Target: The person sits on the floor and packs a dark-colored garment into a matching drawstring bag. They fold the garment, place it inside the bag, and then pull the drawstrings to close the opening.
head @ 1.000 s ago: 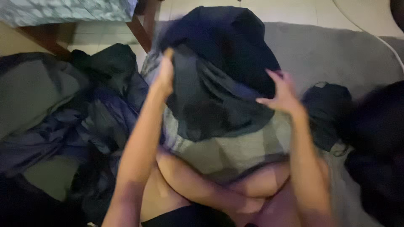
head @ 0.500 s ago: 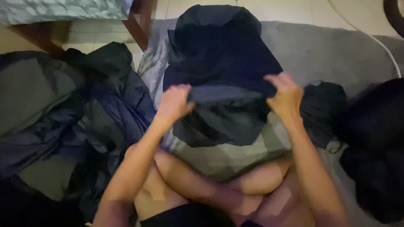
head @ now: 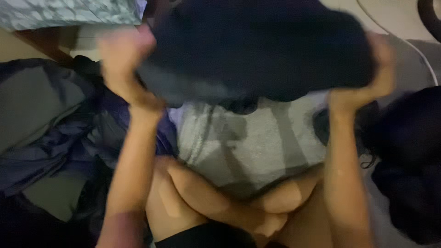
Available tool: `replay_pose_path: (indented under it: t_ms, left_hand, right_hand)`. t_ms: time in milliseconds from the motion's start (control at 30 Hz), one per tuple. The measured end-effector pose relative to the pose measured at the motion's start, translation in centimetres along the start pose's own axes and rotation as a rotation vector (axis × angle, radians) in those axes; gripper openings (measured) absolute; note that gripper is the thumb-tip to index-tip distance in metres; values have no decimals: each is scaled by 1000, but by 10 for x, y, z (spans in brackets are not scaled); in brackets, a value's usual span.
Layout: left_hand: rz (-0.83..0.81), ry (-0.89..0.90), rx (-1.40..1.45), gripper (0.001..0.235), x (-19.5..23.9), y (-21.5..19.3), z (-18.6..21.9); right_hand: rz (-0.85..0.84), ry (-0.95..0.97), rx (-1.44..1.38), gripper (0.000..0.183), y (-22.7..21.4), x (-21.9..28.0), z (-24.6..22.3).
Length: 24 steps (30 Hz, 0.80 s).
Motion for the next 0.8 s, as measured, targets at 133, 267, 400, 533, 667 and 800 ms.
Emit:
replay_pose_path:
  t_ms: [133, 267, 400, 533, 667, 800]
  left_hand:
    - [-133, -149, -137, 19, 144, 38, -21]
    - [-1056, -662, -303, 47, 373, 90, -90]
    - [-1127, -731, -98, 70, 404, 129, -62]
    - [-909, -781, 103, 85, 360, 139, -21]
    - [-971, -825, 270, 106, 371, 140, -3]
    - [-1166, -696, -247, 133, 357, 115, -51]
  right_hand:
    - [-731, 304, 104, 44, -21, 273, 96]
    - [-1904, 790, 266, 95, -81, 526, 152]
    - [-1655, 743, 264, 117, -30, 405, 50]
    - [-1264, 751, 150, 134, 39, 277, -58]
    - [-1194, 495, -62, 93, 51, 325, -79]
    - [-705, 761, 196, 38, 2, 293, -19]
Point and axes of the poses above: each hand's wrist, its own x-axis away from the middle knuckle, its own y-axis out of the palm, z = x × y, the point moved 9 cm from there along -x, towards the middle knuckle, and after that the axes turned 12 degrees about -y, right-handed, at the moved point
